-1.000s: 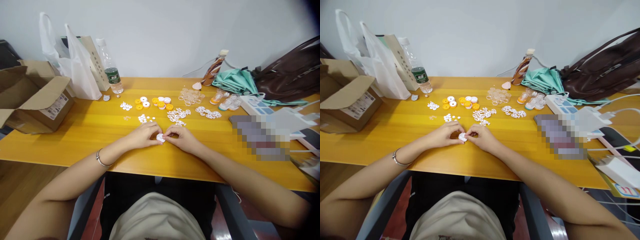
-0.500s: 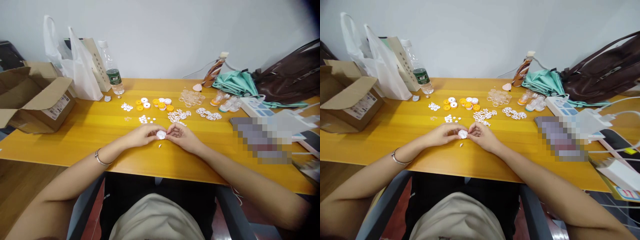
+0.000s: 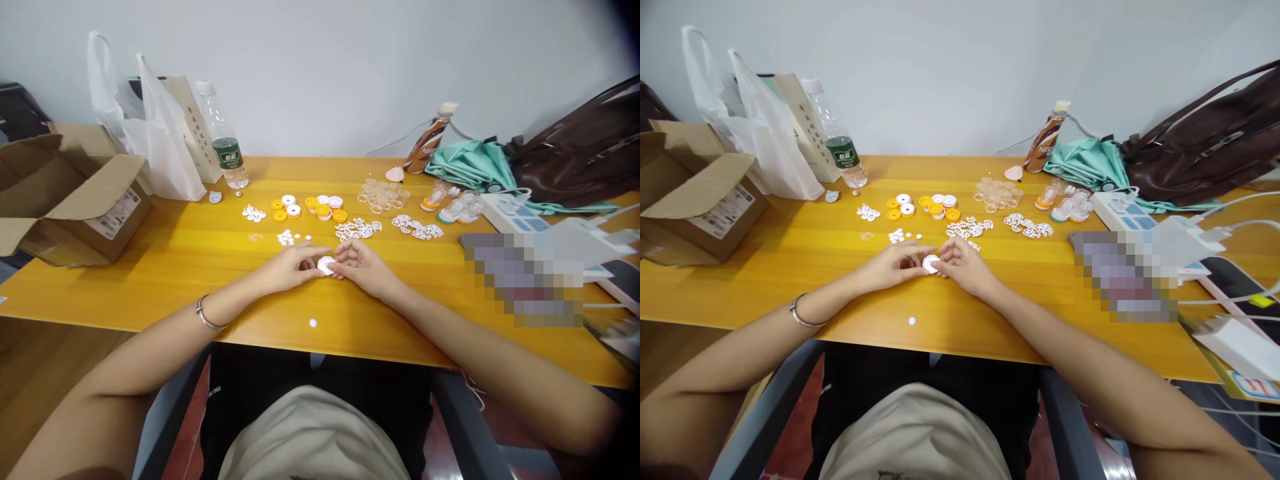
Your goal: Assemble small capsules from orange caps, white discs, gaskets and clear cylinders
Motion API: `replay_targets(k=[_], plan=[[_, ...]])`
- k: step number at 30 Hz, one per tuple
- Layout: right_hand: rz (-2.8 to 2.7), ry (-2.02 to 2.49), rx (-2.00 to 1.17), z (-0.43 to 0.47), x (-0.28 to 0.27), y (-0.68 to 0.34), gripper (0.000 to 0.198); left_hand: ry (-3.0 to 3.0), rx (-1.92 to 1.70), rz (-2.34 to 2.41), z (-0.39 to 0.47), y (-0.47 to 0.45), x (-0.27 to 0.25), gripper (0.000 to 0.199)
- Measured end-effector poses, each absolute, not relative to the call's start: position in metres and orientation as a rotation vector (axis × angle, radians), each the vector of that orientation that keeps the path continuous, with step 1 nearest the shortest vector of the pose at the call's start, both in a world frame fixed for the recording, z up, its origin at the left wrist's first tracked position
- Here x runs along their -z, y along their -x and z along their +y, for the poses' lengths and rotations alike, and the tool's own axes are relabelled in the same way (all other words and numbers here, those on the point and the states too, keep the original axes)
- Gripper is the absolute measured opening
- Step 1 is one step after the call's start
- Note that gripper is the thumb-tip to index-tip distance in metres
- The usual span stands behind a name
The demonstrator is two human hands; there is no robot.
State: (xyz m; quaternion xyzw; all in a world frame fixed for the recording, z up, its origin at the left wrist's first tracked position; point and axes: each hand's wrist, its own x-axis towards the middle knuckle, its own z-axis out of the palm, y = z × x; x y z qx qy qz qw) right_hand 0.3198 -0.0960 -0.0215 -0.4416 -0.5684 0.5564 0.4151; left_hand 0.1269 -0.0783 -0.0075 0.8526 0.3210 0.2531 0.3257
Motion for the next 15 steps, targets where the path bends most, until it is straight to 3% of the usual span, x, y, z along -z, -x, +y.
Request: replay_targets(k=[4,10,15], plan=[[-1.399,1.117,-1.440,-0.097,0.017,-0.323,0.036,-2.318,-0.724,0.852,-0.087,-0.118,-0.010,0.030],[-1.313,1.155,-1.521,-0.098,0.012,-0.323,0.033,-2.287,-0.155,0.455,-0.105,-0.113,-0.023,0.024],[-1.262,1.139,-1.528,-0.097,0.012,-0.324,0.029,-2.310,-0.104,0.397,-0.108,-0.118,-0.018,0.009]])
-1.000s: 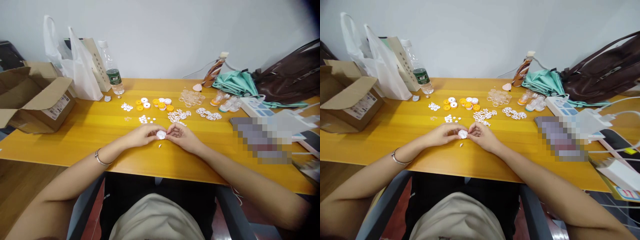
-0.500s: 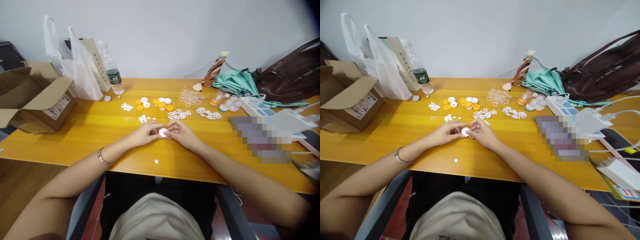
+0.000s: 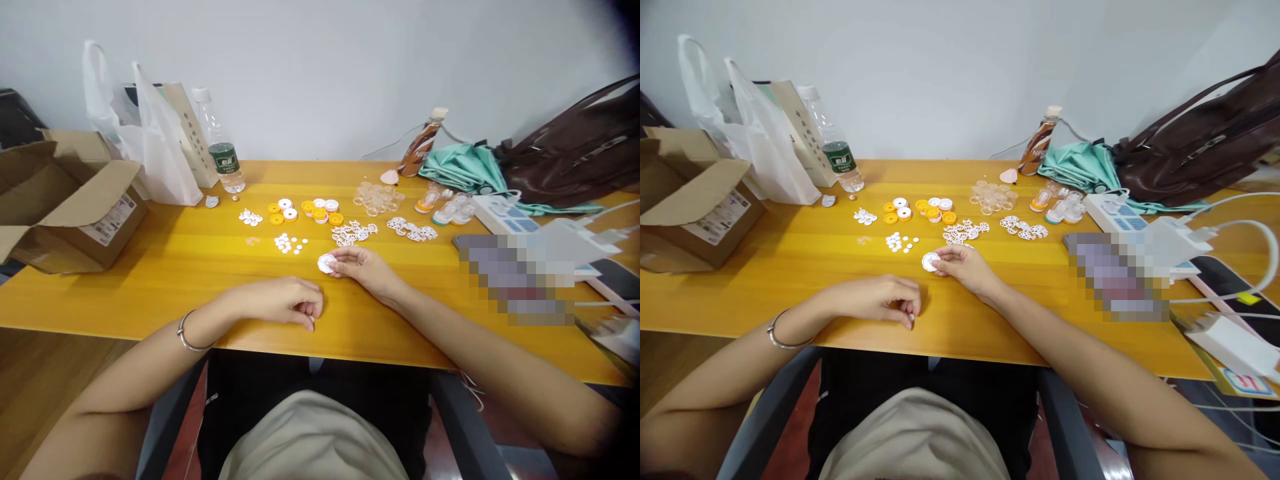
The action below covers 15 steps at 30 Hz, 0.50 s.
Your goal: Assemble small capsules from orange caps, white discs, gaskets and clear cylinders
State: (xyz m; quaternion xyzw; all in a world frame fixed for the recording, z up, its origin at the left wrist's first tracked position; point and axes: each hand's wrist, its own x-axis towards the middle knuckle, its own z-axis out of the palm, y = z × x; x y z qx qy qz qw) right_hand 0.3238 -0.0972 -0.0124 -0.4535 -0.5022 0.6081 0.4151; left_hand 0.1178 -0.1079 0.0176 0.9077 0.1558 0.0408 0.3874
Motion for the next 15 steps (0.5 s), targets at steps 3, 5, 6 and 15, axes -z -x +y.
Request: replay_targets(k=[3,5,6,15], plan=[[-1.224,1.121,-1.541,-0.0965,0.0135,-0.3251,0.029,-2.331,-0.130,0.401,-0.1082,-0.1178,-0.0204,0.004],[-1.197,1.108,-1.567,-0.0958,0.0146,-0.3262,0.029,-2.376,-0.160,0.428,-0.1085,-0.1176,-0.0221,0.006],[-1.189,1.105,-1.578,-0.0954,0.0152,-0.3266,0.029,-2.405,-0.182,0.444,-0.1085,-0.1177,-0.0224,0.007],[-1.155,1.089,-1.638,-0.0947,0.0165,-0.3268,0.029,-2.534,-0.690,0.753,-0.1002,-0.1186,-0.0170,0.017]])
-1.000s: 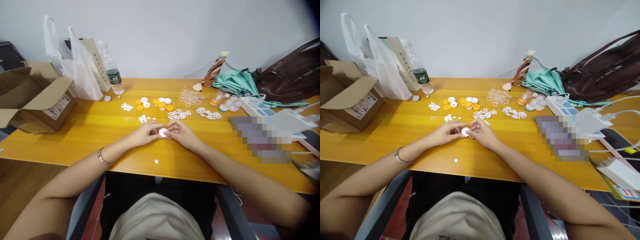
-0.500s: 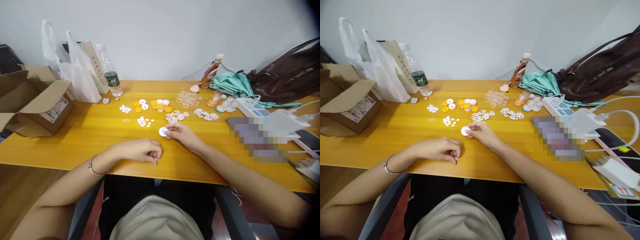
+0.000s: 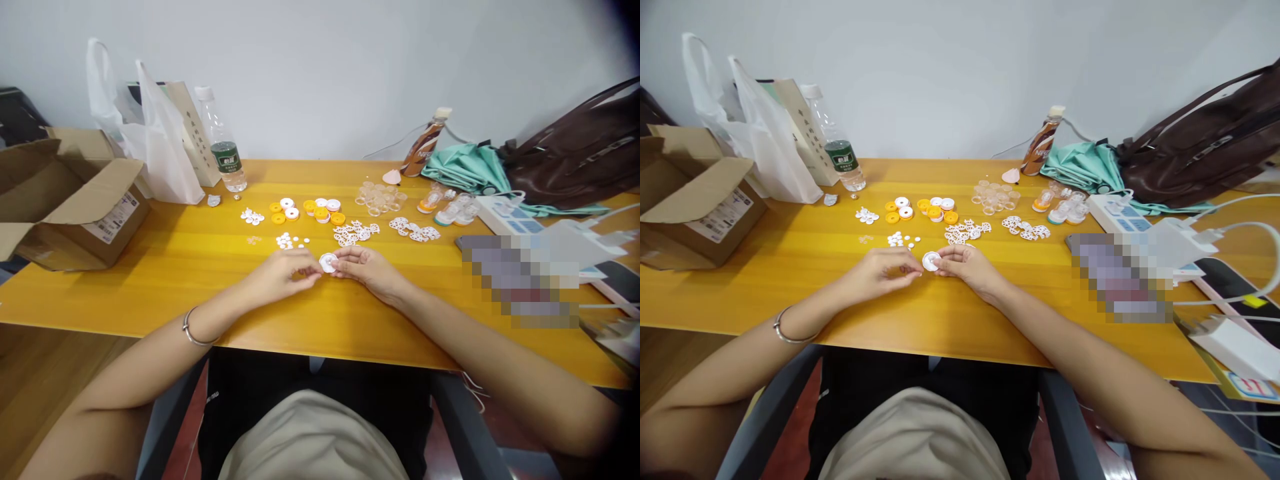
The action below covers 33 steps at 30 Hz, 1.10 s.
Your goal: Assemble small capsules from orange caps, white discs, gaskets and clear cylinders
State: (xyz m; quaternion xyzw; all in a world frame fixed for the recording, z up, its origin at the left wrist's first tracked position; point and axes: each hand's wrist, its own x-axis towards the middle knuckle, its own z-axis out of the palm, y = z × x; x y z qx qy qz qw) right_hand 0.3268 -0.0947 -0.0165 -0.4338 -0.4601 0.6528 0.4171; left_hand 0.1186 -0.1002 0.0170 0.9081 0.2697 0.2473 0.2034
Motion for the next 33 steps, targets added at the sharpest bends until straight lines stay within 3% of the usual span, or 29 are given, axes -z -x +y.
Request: replay_targets(k=[7,19,33], plan=[[-1.165,1.055,-1.687,-0.096,0.017,-0.327,0.026,-2.676,-0.668,0.787,-0.096,-0.117,-0.012,0.031],[-1.154,1.026,-1.712,-0.097,0.016,-0.327,0.026,-2.928,-0.587,0.783,-0.090,-0.113,-0.005,0.029],[-0.978,1.025,-1.756,-0.103,0.011,-0.321,0.024,-2.272,-0.975,0.866,-0.097,-0.124,-0.009,0.016]])
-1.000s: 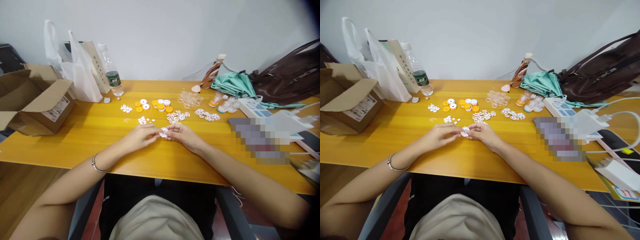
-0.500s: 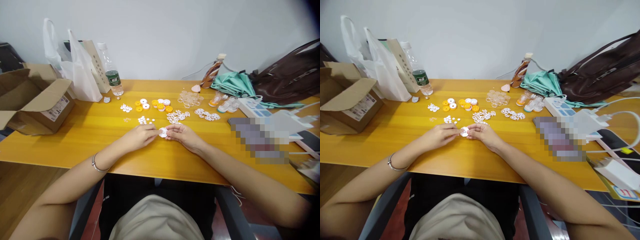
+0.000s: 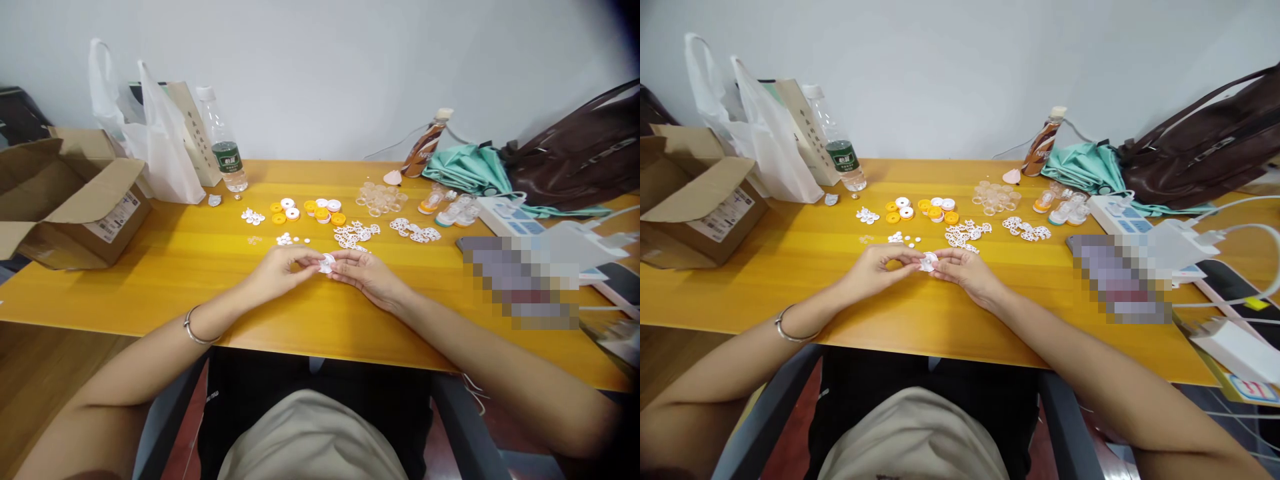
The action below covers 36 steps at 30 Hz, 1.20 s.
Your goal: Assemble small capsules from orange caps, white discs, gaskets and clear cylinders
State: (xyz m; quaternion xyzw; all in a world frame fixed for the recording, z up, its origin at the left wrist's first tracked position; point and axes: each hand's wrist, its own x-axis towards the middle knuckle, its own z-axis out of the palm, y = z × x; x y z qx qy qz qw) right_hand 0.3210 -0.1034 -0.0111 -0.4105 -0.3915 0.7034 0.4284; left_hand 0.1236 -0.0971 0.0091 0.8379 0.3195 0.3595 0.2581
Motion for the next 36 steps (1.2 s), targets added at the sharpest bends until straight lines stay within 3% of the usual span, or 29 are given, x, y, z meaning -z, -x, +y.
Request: replay_targets(k=[4,9,15,32,36], plan=[[-0.961,0.980,-1.777,-0.105,0.012,-0.320,0.023,-2.332,-1.073,0.828,-0.096,-0.125,-0.003,0.016],[-1.006,0.921,-1.826,-0.109,0.013,-0.320,0.021,-2.858,-1.217,0.700,-0.093,-0.123,0.002,0.023],[-1.016,0.893,-1.839,-0.110,0.012,-0.320,0.018,-3.149,-1.183,0.562,-0.091,-0.120,0.006,0.035],[-0.949,0.963,-1.811,-0.111,0.011,-0.320,0.016,-3.110,-1.125,0.535,-0.091,-0.115,0.005,0.028],[-0.939,0.985,-1.810,-0.111,0.010,-0.320,0.016,-3.029,-1.128,0.578,-0.091,-0.116,0.005,0.019]])
